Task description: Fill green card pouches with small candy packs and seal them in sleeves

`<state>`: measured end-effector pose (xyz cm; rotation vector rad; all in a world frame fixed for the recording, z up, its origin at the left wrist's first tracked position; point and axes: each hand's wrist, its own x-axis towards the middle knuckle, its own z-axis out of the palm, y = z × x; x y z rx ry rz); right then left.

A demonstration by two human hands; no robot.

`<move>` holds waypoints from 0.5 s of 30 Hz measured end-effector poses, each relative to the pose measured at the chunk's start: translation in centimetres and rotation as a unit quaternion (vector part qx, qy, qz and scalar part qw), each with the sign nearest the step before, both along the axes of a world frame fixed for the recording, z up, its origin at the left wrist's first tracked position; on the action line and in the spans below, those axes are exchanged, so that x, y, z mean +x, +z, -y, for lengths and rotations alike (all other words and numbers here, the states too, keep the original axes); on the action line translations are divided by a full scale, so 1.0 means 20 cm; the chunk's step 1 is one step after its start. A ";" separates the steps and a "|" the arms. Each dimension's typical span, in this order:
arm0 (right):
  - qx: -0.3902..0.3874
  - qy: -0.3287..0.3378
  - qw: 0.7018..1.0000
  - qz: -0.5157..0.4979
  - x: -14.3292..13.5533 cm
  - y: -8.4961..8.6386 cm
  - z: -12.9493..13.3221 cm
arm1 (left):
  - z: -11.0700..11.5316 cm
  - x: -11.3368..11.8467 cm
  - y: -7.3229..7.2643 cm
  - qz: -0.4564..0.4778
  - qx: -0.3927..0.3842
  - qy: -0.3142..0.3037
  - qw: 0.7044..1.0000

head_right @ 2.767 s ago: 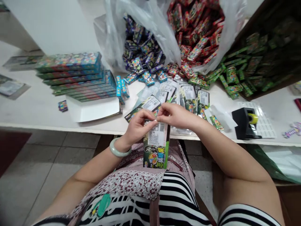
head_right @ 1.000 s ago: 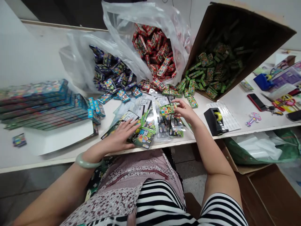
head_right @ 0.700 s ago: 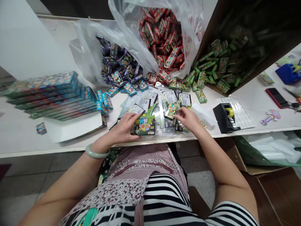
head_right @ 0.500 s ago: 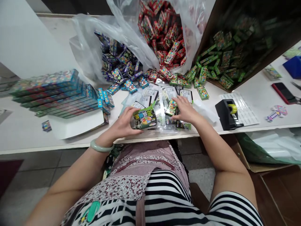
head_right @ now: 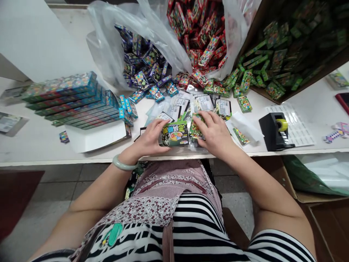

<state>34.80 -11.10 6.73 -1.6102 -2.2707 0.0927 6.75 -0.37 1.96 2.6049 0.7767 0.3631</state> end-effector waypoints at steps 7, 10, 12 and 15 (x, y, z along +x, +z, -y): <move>-0.080 0.108 0.990 0.037 0.00 -0.04 0.02 | 0.03 -0.03 0.01 -0.017 0.000 -0.023 1.000; -0.094 0.121 0.987 0.037 0.02 -0.01 0.02 | 0.04 -0.03 0.01 -0.011 -0.016 -0.032 0.999; -0.100 0.125 0.987 0.028 0.03 0.00 0.03 | 0.03 -0.03 0.01 -0.006 -0.024 -0.033 0.999; -0.120 0.135 0.984 -0.003 0.04 0.01 0.04 | 0.03 -0.03 0.01 -0.007 -0.031 -0.034 0.999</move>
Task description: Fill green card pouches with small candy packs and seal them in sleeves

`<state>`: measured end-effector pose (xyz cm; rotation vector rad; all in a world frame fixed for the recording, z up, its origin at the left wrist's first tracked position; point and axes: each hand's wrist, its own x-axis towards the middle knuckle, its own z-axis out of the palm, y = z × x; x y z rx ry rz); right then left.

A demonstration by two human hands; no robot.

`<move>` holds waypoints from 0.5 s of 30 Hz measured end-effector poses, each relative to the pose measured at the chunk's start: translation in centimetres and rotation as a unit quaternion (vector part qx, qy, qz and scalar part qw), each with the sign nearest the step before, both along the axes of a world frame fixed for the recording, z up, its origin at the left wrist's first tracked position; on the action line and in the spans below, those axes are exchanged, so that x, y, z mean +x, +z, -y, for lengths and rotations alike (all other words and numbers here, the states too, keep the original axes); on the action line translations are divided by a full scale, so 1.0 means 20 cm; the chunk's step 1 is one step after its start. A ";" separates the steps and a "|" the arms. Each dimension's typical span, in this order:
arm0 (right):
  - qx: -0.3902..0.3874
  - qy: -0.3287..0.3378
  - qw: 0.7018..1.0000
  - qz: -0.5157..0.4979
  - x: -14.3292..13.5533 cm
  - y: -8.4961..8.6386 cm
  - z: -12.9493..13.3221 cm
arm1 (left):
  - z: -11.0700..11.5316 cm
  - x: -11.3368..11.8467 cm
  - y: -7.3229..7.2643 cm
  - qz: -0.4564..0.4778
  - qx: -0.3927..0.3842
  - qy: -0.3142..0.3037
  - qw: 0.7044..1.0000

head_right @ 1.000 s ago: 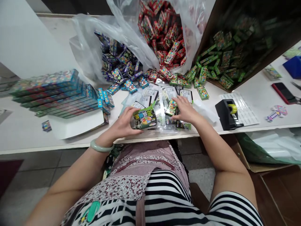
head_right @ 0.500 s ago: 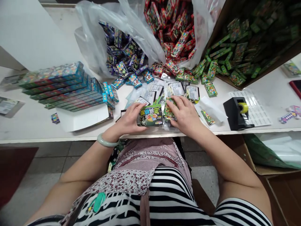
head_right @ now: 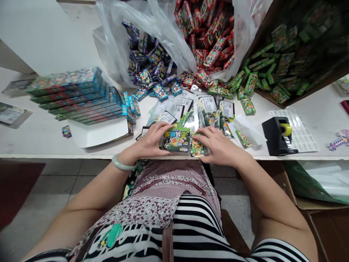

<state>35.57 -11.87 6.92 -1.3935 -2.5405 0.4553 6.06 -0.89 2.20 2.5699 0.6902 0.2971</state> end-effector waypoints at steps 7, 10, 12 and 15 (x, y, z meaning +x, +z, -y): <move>-0.038 0.050 0.997 -0.036 0.04 0.03 -0.03 | 0.00 0.00 0.02 0.005 -0.027 -0.054 0.998; -0.042 0.040 0.997 -0.052 0.05 0.04 -0.07 | 0.01 0.02 0.02 0.023 -0.061 -0.064 0.996; -0.042 0.018 0.997 -0.059 0.05 0.03 -0.09 | 0.02 0.04 0.02 0.037 -0.072 -0.060 0.995; -0.049 0.016 0.995 -0.081 0.04 0.00 -0.12 | 0.02 0.05 0.02 0.050 -0.071 -0.051 0.995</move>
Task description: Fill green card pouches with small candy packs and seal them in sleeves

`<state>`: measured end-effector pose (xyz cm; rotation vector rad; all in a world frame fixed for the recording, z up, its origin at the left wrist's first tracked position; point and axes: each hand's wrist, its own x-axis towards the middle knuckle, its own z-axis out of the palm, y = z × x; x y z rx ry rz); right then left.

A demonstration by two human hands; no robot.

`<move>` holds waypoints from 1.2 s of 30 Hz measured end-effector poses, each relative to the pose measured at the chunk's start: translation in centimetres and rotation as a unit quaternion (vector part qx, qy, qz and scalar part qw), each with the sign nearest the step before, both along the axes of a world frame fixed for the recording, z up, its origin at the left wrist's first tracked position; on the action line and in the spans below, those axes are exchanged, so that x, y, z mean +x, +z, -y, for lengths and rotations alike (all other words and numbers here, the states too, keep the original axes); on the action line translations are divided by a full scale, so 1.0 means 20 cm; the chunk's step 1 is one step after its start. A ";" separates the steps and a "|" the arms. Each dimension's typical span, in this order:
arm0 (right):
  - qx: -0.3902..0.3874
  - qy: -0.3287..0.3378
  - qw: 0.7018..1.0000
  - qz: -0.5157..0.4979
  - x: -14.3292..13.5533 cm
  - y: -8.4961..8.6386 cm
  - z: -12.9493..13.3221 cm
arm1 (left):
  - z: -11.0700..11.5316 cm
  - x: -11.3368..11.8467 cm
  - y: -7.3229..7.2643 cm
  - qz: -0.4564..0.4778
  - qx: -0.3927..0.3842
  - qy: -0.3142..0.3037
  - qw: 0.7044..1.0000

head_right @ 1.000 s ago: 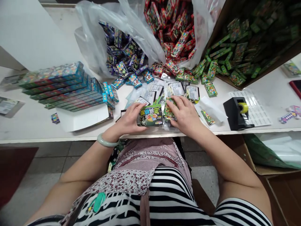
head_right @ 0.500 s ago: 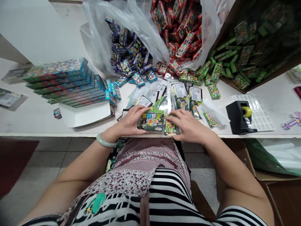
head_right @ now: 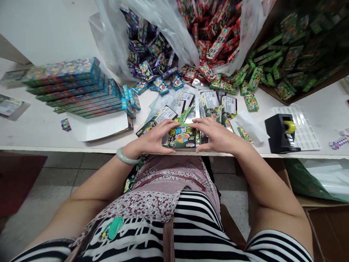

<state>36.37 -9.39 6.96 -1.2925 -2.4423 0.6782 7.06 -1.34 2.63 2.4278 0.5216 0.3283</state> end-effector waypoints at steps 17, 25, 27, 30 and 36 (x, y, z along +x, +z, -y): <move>0.073 -0.444 0.886 -0.116 0.31 -0.23 -0.57 | -0.05 -0.09 -0.02 0.033 0.046 0.127 0.990; 0.078 -0.492 0.866 -0.040 0.25 -0.30 -1.13 | -0.02 -0.11 -0.02 0.016 0.060 0.115 0.991; 0.022 -0.531 0.843 -0.087 0.24 -0.31 -1.19 | -0.03 -0.13 -0.02 0.017 0.064 0.119 0.991; -0.045 -0.540 0.816 -0.200 0.26 -0.33 -1.22 | -0.04 -0.16 -0.01 0.031 0.078 0.123 0.989; -0.103 -0.487 0.810 -0.311 0.26 -0.23 -1.01 | -0.04 -0.17 0.00 0.050 0.089 0.122 0.987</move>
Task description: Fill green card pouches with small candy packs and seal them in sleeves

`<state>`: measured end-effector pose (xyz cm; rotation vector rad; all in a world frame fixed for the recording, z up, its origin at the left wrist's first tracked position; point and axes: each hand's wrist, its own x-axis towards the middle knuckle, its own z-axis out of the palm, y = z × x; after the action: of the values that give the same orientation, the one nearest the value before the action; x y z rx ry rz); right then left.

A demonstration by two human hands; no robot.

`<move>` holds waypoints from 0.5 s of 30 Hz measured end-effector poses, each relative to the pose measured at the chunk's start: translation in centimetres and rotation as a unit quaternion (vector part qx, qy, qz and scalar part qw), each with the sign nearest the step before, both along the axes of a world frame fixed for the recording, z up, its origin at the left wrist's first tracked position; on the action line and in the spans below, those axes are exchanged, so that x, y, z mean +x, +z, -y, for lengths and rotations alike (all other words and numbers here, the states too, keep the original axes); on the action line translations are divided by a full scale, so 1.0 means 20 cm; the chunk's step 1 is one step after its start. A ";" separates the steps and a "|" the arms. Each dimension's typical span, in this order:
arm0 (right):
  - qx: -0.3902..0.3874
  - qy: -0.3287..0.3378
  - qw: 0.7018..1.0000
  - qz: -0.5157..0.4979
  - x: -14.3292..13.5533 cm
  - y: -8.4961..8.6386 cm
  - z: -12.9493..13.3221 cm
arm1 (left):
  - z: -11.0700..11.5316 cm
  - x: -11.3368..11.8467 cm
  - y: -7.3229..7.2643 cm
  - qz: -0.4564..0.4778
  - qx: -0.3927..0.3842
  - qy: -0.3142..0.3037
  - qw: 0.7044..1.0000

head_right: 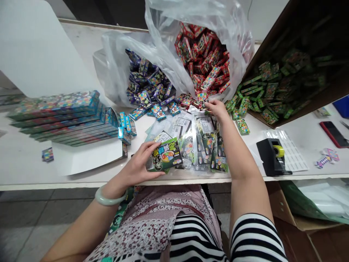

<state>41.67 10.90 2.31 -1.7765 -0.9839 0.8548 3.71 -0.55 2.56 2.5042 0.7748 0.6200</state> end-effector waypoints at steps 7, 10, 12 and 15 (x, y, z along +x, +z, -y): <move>-0.008 0.068 0.991 -0.118 -0.12 0.01 0.51 | -0.01 -0.04 -0.03 0.001 0.022 0.023 0.999; -0.059 0.104 0.992 -0.033 -0.18 -0.03 0.70 | -0.02 -0.05 -0.05 -0.011 0.030 0.025 0.999; -0.085 0.133 0.982 0.105 -0.20 -0.03 0.77 | -0.02 -0.05 -0.07 -0.018 0.027 0.016 0.999; -0.050 0.195 0.937 0.286 -0.20 -0.01 0.78 | -0.02 -0.03 -0.08 -0.020 0.025 0.009 0.999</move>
<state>37.73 -4.79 2.07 -1.9989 -1.7411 0.6316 3.08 -0.19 0.89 2.5658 0.8068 0.6033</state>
